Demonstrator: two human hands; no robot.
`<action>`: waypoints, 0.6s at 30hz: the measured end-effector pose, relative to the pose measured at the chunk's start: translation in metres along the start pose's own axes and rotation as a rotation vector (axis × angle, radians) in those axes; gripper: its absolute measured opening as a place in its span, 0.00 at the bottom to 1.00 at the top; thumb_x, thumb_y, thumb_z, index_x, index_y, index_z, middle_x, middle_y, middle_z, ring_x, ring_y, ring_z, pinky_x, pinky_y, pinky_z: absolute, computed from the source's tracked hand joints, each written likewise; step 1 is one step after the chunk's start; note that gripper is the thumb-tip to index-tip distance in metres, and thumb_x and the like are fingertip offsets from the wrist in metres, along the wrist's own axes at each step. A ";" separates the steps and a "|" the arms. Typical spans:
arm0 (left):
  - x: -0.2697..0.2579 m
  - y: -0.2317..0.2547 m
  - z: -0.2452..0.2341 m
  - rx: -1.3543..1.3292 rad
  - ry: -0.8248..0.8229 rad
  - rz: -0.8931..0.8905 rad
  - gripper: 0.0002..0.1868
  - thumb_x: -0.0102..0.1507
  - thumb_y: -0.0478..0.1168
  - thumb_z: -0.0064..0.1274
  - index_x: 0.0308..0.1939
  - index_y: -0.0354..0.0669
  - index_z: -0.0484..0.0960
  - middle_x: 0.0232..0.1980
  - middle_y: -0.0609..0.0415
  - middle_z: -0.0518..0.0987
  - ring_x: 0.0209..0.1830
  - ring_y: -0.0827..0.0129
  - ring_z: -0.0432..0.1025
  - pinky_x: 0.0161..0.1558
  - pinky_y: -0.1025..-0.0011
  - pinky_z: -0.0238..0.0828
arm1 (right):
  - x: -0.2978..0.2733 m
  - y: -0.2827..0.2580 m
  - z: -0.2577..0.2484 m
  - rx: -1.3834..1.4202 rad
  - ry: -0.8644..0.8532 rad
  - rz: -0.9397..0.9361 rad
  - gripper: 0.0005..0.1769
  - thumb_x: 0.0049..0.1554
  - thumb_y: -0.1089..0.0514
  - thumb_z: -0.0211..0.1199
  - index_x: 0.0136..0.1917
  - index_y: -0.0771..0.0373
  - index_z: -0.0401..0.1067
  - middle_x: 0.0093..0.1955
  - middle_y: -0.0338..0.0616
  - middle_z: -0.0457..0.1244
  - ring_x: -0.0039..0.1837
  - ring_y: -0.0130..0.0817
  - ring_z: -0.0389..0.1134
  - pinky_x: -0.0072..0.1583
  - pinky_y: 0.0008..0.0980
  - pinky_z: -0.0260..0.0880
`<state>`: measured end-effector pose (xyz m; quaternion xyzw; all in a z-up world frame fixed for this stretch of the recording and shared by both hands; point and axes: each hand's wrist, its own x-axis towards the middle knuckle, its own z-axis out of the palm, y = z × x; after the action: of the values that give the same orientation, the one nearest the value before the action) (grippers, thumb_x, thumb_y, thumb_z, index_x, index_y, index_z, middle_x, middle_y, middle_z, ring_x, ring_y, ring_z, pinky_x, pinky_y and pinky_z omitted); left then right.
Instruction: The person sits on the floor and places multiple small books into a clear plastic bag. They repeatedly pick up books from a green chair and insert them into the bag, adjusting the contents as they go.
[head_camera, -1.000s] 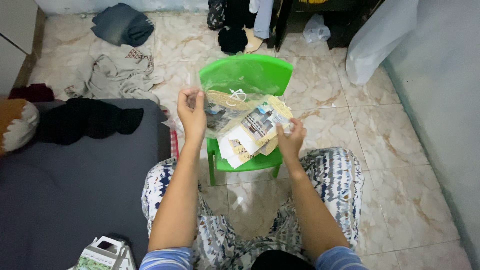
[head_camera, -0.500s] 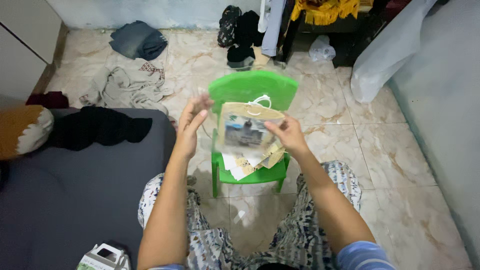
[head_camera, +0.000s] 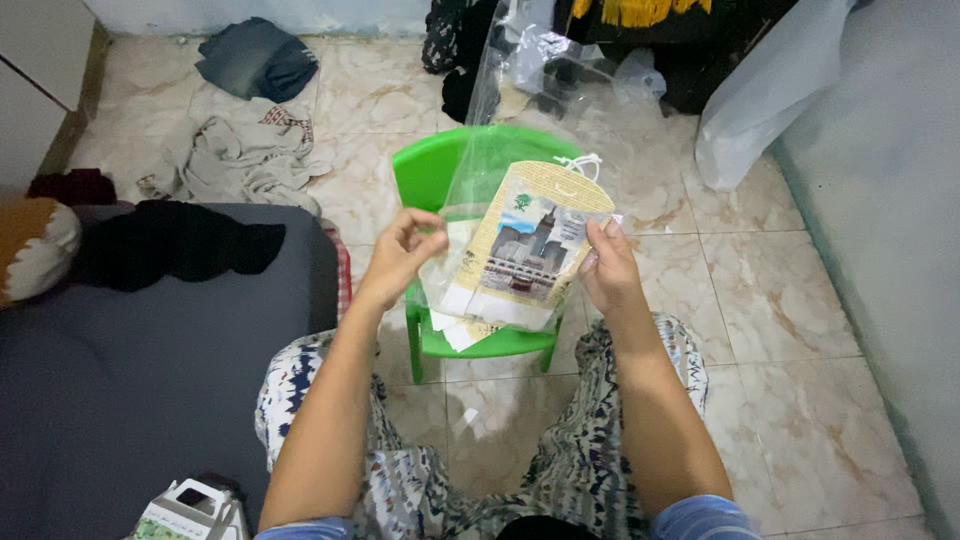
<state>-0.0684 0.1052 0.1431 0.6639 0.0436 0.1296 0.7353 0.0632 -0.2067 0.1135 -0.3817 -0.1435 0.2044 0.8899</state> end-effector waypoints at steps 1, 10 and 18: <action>0.000 -0.001 0.004 -0.038 -0.009 0.010 0.10 0.63 0.36 0.60 0.46 0.38 0.77 0.42 0.60 0.81 0.38 0.78 0.77 0.44 0.76 0.79 | -0.001 -0.002 0.002 -0.012 0.051 0.000 0.17 0.70 0.61 0.51 0.72 0.63 0.64 0.64 0.43 0.67 0.63 0.31 0.69 0.64 0.33 0.66; 0.008 -0.020 -0.007 -0.170 0.256 -0.010 0.12 0.67 0.40 0.52 0.48 0.36 0.82 0.37 0.54 0.86 0.33 0.72 0.80 0.39 0.73 0.80 | -0.004 -0.003 0.008 -0.079 0.096 -0.053 0.19 0.70 0.60 0.53 0.72 0.69 0.63 0.68 0.50 0.64 0.68 0.37 0.68 0.70 0.39 0.68; 0.012 -0.052 0.017 -0.399 0.173 -0.441 0.35 0.65 0.61 0.44 0.71 0.52 0.61 0.67 0.53 0.68 0.66 0.56 0.66 0.64 0.55 0.65 | -0.008 -0.003 0.019 0.103 0.117 -0.106 0.18 0.68 0.59 0.52 0.70 0.63 0.64 0.67 0.46 0.64 0.67 0.38 0.68 0.69 0.45 0.69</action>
<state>-0.0456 0.0871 0.0947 0.4673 0.2226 0.0287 0.8551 0.0488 -0.2002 0.1275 -0.3385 -0.1004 0.1417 0.9248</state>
